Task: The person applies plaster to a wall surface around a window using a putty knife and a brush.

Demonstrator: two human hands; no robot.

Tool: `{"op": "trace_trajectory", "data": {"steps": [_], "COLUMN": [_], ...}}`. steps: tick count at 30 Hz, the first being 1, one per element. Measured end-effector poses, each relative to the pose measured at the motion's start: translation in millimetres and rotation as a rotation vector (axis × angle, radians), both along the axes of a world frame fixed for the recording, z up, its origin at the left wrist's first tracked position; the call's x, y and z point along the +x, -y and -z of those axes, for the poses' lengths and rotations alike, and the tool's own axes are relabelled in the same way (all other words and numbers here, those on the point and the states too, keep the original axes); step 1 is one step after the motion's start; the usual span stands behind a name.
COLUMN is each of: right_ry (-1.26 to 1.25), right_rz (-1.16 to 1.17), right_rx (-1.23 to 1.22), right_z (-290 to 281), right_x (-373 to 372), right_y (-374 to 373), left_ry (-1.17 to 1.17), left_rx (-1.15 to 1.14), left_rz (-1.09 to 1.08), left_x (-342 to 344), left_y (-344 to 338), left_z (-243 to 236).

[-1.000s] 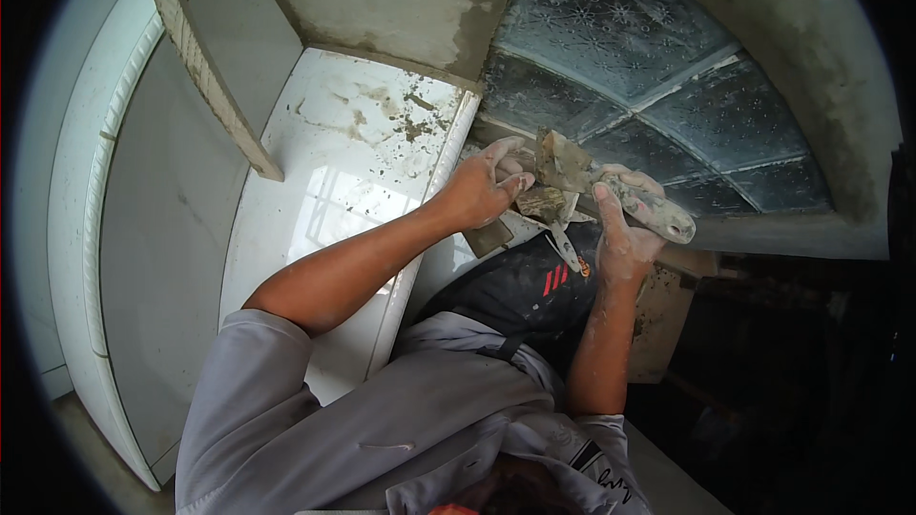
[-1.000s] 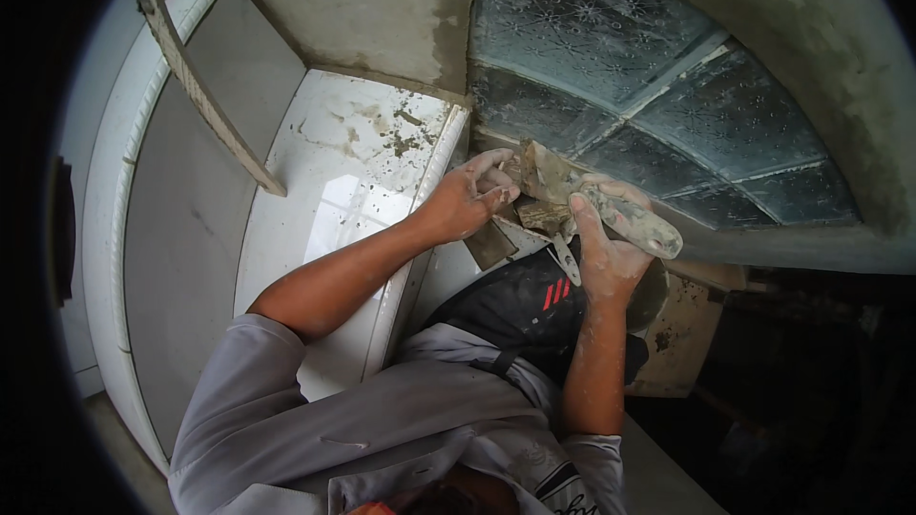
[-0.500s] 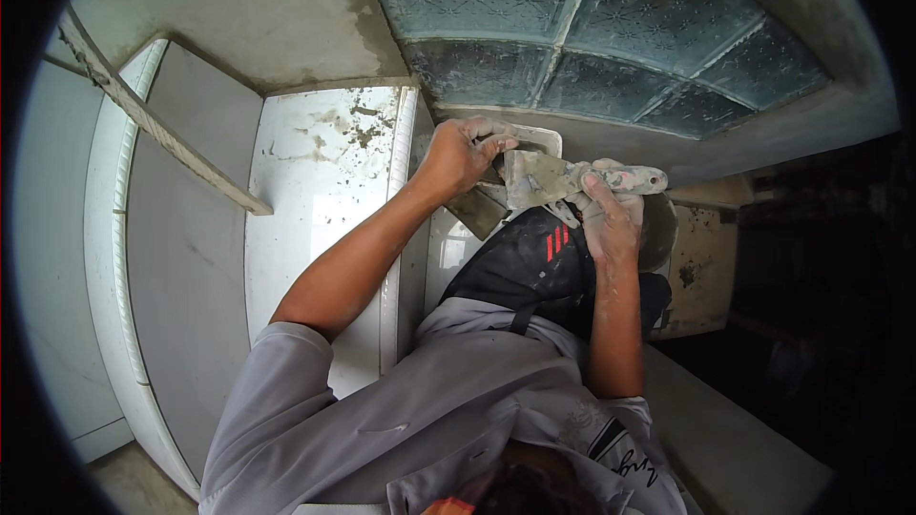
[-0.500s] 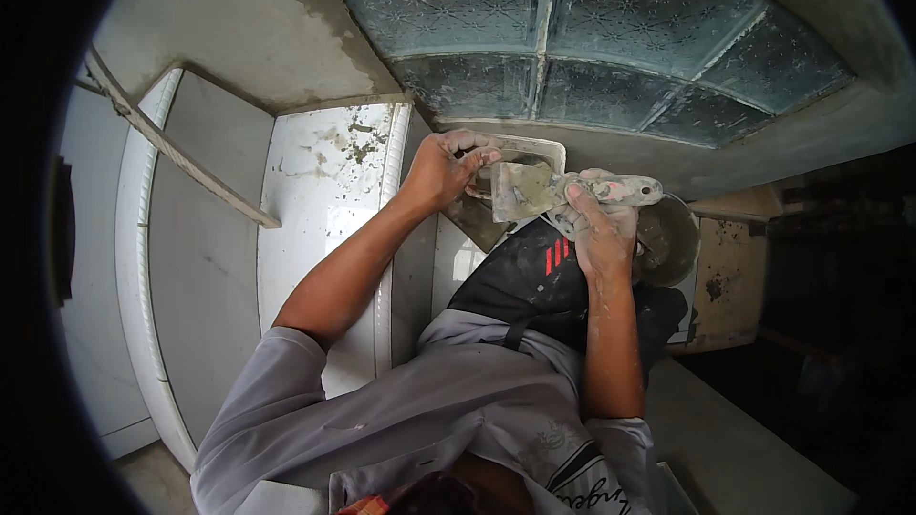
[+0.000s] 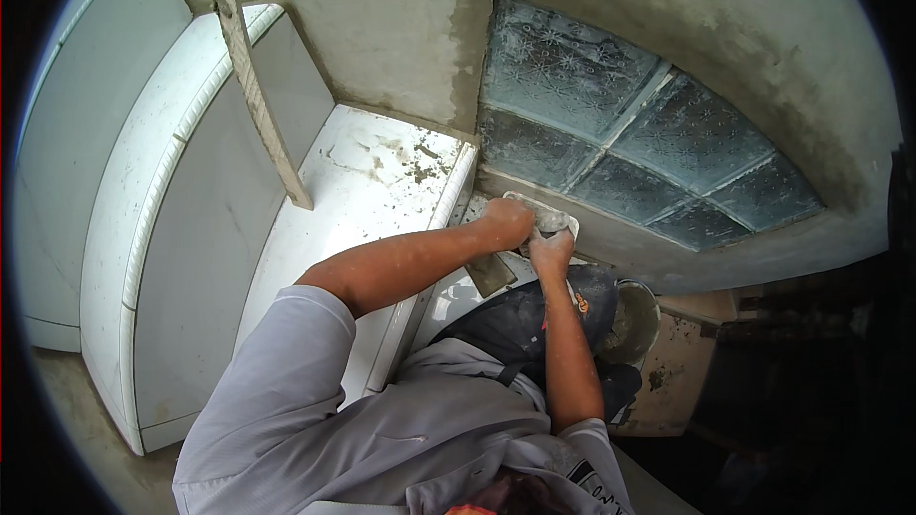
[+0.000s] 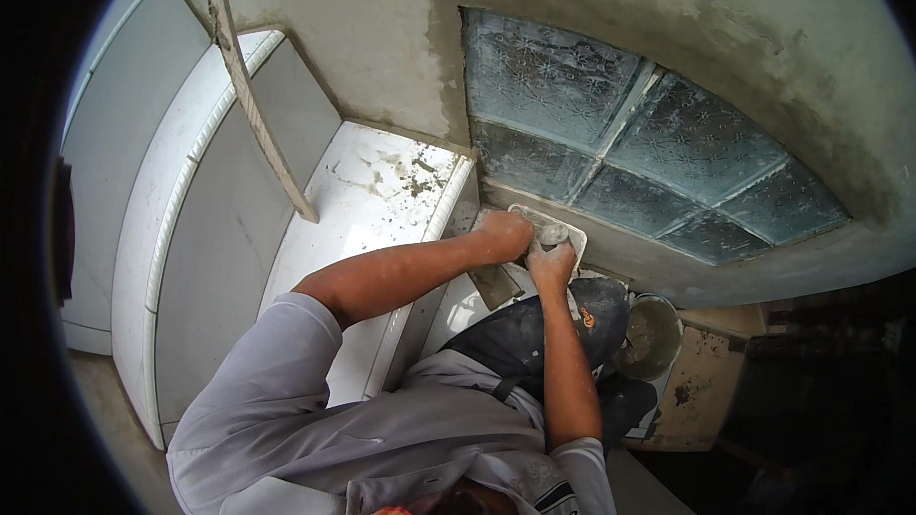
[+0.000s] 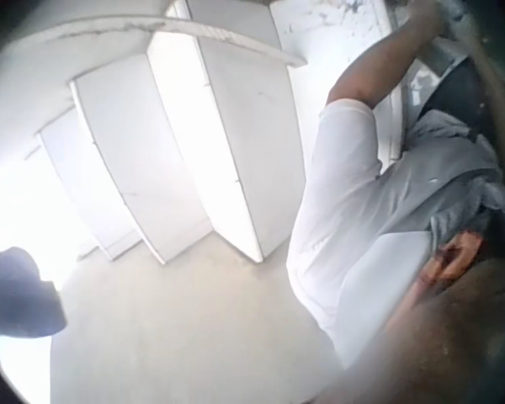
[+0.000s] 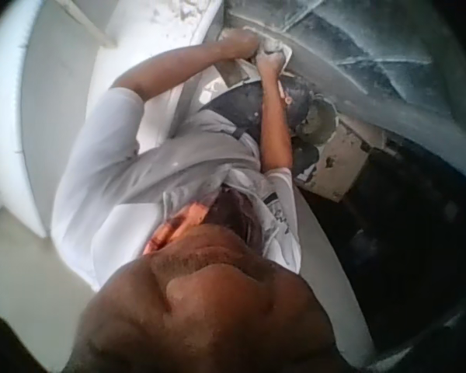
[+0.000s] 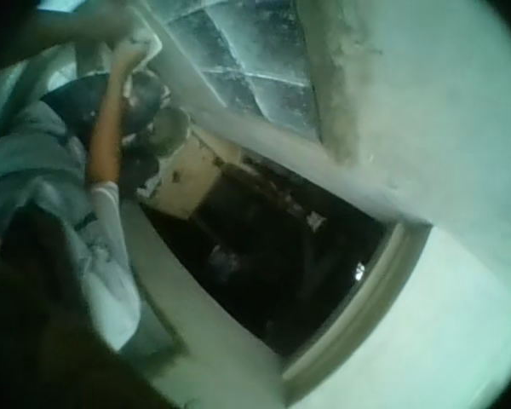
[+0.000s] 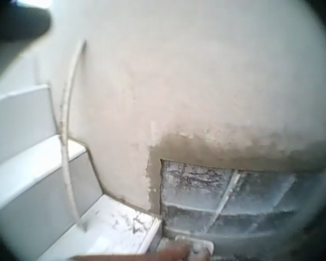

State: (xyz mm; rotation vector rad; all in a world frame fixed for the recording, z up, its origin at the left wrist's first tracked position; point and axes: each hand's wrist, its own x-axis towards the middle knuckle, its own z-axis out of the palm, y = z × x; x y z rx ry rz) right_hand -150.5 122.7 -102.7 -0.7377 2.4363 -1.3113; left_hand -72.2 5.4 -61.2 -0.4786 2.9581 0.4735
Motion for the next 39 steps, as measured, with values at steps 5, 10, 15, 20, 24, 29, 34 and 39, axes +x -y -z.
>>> {"op": "trace_trajectory", "data": {"steps": [5, 10, 15, 20, 24, 29, 34, 39], "right_ry": [-0.010, -0.034, -0.389, -0.466, 0.223, 0.172, 0.652, 0.730], "right_rz": [0.018, 0.002, -0.303, -0.572, -0.306, -0.385, -0.332, -0.297], "right_rx": [-0.170, -0.283, -0.401, -0.345, -0.340, -0.294, -0.447, -0.490], "right_z": [-9, -51, -103, -93, -127, -132, -157, -160], "right_x": [6, 11, 43, 64, 93, 87, 94, 99], "right_y": [-15, -32, -46, -44, -28, 8, 43, 62], "left_ry": [0.000, -0.103, -0.007, -0.309, -0.547, -0.740, -0.819, -0.894], "left_rx": [0.127, 0.252, 1.224, 0.976, 0.829, 0.650, 0.692, 0.708], "left_rz": [-0.163, -0.253, -0.680, -0.434, -0.437, -0.392, -0.528, -0.473], "left_x": [2, 11, 32, 78, 98, 106, 116, 115], "left_y": [7, 11, 0, 4, -1, 2, 43, 49], "left_z": [-29, -33, -93, -85, -97, -101, -79, -76]}}
